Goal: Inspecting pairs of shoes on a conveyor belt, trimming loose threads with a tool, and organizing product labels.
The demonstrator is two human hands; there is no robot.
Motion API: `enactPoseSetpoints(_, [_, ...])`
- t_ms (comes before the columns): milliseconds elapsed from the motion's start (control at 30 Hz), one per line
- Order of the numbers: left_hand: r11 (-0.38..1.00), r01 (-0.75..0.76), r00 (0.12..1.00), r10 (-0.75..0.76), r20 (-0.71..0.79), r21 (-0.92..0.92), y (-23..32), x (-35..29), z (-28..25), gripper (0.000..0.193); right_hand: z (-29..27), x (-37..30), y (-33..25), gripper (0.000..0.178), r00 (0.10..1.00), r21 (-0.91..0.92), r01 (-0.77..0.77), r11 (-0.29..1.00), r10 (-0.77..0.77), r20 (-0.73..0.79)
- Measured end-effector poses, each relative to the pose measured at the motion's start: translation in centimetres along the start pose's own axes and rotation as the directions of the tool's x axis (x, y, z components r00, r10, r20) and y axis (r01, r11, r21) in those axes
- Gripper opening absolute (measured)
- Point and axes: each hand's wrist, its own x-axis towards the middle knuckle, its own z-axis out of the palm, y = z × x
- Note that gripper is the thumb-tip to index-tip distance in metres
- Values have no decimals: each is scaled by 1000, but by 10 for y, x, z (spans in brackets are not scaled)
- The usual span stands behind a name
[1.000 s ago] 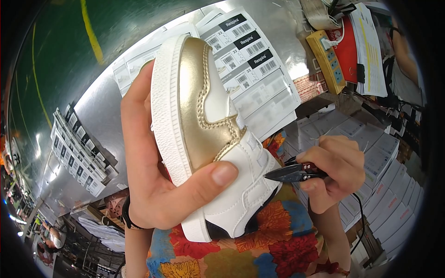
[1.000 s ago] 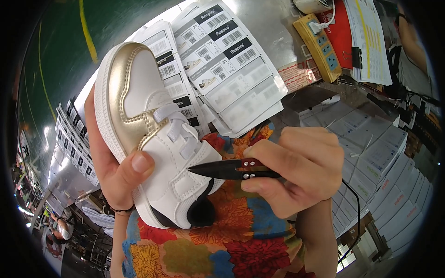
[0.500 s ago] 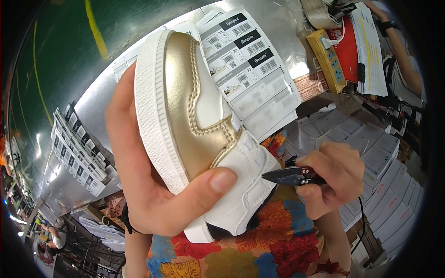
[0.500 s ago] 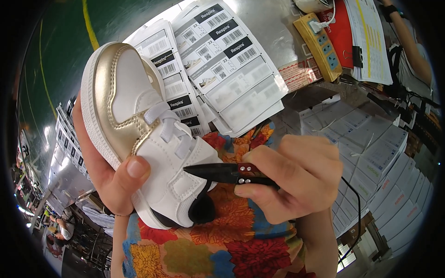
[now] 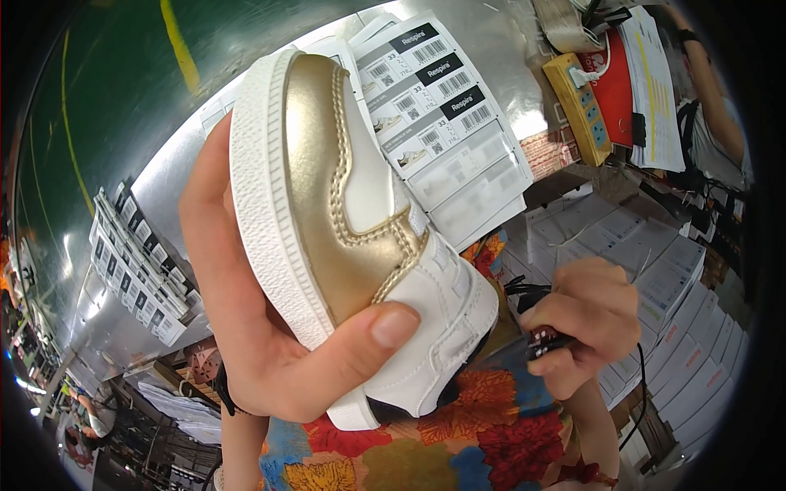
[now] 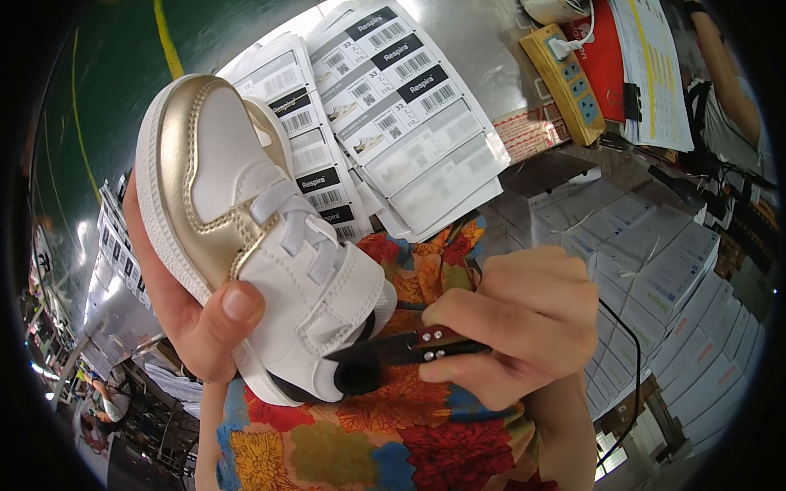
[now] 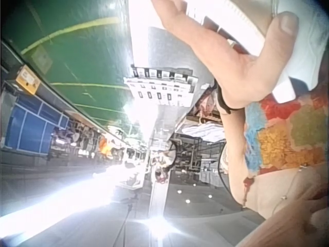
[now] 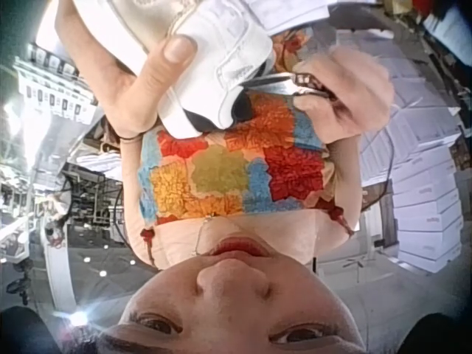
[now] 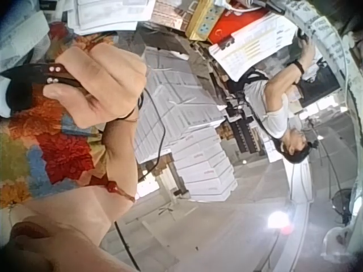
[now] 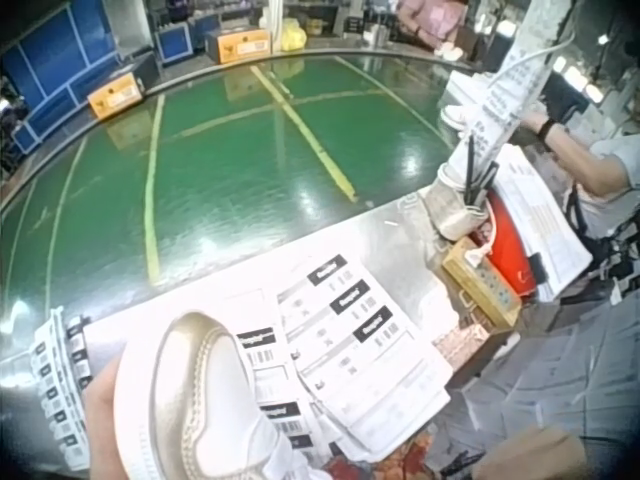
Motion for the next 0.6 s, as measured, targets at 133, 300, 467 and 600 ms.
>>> enactPoseSetpoints(133, [1000,3,1000,-3,-2,-5,0,-1,1,73,3,-1,2,43,995,12,-18,1000,19,-96])
enactPoseSetpoints(300, [1000,3,1000,-3,-4,-13,1,-1,3,72,12,-1,4,42,944,242,-228,943,275,-181])
enactPoseSetpoints(467, [997,-66,998,65,8,37,3,0,0,71,23,5,2,47,909,432,-272,859,377,-177])
enactPoseSetpoints(600, [1000,-3,1000,2,-8,-22,2,0,0,71,20,13,13,68,989,343,-111,933,138,-57])
